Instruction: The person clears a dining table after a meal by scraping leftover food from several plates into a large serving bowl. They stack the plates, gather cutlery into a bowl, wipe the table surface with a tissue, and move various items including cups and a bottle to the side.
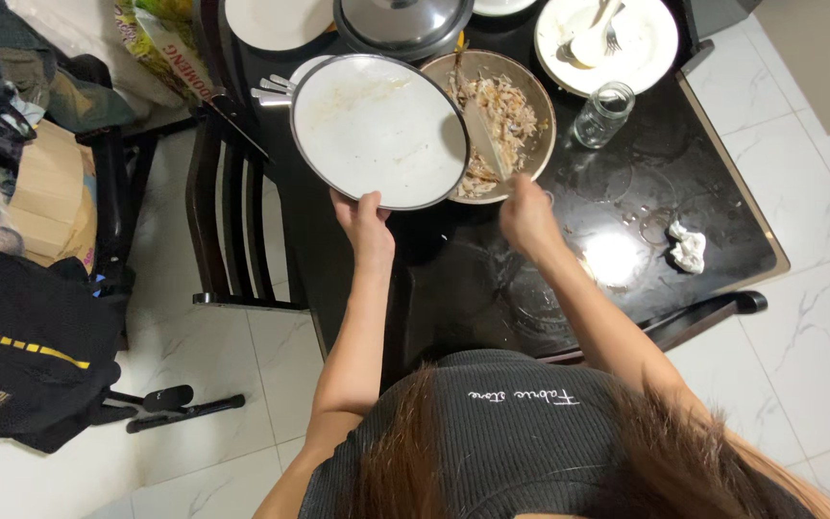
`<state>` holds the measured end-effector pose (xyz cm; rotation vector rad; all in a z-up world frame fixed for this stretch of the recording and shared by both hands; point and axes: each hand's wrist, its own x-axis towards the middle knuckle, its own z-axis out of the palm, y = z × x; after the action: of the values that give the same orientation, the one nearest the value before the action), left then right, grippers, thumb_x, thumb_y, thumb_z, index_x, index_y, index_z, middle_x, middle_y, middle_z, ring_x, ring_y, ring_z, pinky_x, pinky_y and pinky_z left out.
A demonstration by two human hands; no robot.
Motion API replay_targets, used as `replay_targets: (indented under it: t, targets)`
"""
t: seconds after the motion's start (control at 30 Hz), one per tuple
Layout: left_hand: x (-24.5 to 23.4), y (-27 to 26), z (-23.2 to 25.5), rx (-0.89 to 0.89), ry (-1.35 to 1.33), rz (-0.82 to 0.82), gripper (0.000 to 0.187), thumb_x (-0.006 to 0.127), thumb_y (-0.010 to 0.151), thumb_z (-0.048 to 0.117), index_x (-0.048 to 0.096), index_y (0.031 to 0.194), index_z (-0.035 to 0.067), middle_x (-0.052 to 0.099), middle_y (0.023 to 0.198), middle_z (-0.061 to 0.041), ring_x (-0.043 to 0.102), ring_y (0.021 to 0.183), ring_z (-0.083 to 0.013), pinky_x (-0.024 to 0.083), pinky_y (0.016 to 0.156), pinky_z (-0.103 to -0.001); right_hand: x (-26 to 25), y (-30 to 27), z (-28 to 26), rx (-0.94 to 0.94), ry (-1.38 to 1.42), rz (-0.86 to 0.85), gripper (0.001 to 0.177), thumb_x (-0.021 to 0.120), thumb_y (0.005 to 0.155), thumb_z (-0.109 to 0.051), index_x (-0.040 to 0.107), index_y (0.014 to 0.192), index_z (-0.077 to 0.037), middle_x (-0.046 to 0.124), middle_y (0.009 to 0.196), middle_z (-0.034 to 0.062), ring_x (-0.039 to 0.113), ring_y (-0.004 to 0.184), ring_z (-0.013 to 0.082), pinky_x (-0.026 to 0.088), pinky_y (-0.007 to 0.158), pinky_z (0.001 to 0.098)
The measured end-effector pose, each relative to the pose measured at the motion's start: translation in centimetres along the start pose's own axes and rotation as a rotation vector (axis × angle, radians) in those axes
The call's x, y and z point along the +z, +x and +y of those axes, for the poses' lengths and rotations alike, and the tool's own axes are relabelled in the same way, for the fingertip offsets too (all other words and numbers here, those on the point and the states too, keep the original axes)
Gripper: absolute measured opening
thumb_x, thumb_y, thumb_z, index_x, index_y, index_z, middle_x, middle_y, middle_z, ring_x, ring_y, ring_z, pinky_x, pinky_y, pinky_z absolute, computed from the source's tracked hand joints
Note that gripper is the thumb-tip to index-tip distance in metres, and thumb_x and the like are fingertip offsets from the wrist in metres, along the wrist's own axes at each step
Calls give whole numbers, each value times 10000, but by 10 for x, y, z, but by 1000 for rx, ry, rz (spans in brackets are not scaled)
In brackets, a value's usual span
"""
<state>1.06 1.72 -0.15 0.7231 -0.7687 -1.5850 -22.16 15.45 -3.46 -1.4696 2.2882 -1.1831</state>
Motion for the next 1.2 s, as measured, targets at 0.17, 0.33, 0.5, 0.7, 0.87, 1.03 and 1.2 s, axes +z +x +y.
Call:
replay_targets:
  t: [0.17, 0.33, 0.5, 0.7, 0.87, 1.03, 1.2]
  targets:
    - [-7, 2, 7, 31, -157, 18, 706, 584, 821, -12, 369, 1489, 73, 530, 1268, -146, 584, 992, -231, 514, 651, -332, 38, 11, 40, 199, -190, -146, 272, 488, 912, -40, 569, 1159, 43, 622, 1136, 335, 617, 1061, 520, 500, 905, 573]
    - [4, -20, 25, 4, -177, 60, 724, 589, 775, 15, 378, 1462, 105, 556, 1288, -136, 635, 1112, -273, 622, 752, -415, 70, 18, 32, -4, -250, -112, 540, 515, 929, -26, 385, 1423, 151, 545, 1220, 396, 637, 1020, 512, 563, 857, 522]
    - [11, -46, 43, -62, -217, -24, 666, 580, 797, 68, 445, 1449, 90, 554, 1326, -133, 616, 1161, -271, 603, 834, -416, 18, -33, 19, -6, -163, -42, 524, 733, 809, -97, 558, 1285, 37, 611, 1147, 323, 627, 1017, 497, 527, 857, 558]
    - [7, -77, 62, -93, -138, -35, 656, 566, 794, 99, 470, 1441, 43, 559, 1334, -145, 605, 1210, -270, 592, 935, -433, -25, -56, 173, 103, -197, 243, 188, 693, 848, -11, 745, 1027, -37, 714, 1015, 200, 673, 996, 377, 555, 903, 482]
    - [-6, -92, 68, -96, -148, -44, 691, 563, 770, 83, 457, 1452, 57, 546, 1370, -113, 566, 1272, -248, 556, 1020, -423, 9, -61, 193, 41, -362, 390, 360, 855, 610, -116, 734, 910, 44, 655, 925, 262, 566, 883, 455, 482, 814, 531]
    - [-30, -98, 61, -117, -147, 4, 650, 561, 777, 75, 490, 1423, 54, 563, 1350, -115, 579, 1256, -254, 549, 1030, -438, 36, -62, 186, 77, -334, 178, 99, 669, 839, -10, 735, 912, -22, 658, 966, 197, 585, 980, 395, 501, 855, 468]
    - [-63, -93, 47, -139, -165, 31, 590, 568, 806, 89, 532, 1393, 43, 602, 1312, -111, 608, 1206, -255, 556, 974, -440, 18, -86, 212, -126, -332, 80, 189, 584, 833, 23, 739, 926, -32, 679, 963, 180, 608, 964, 396, 506, 863, 468]
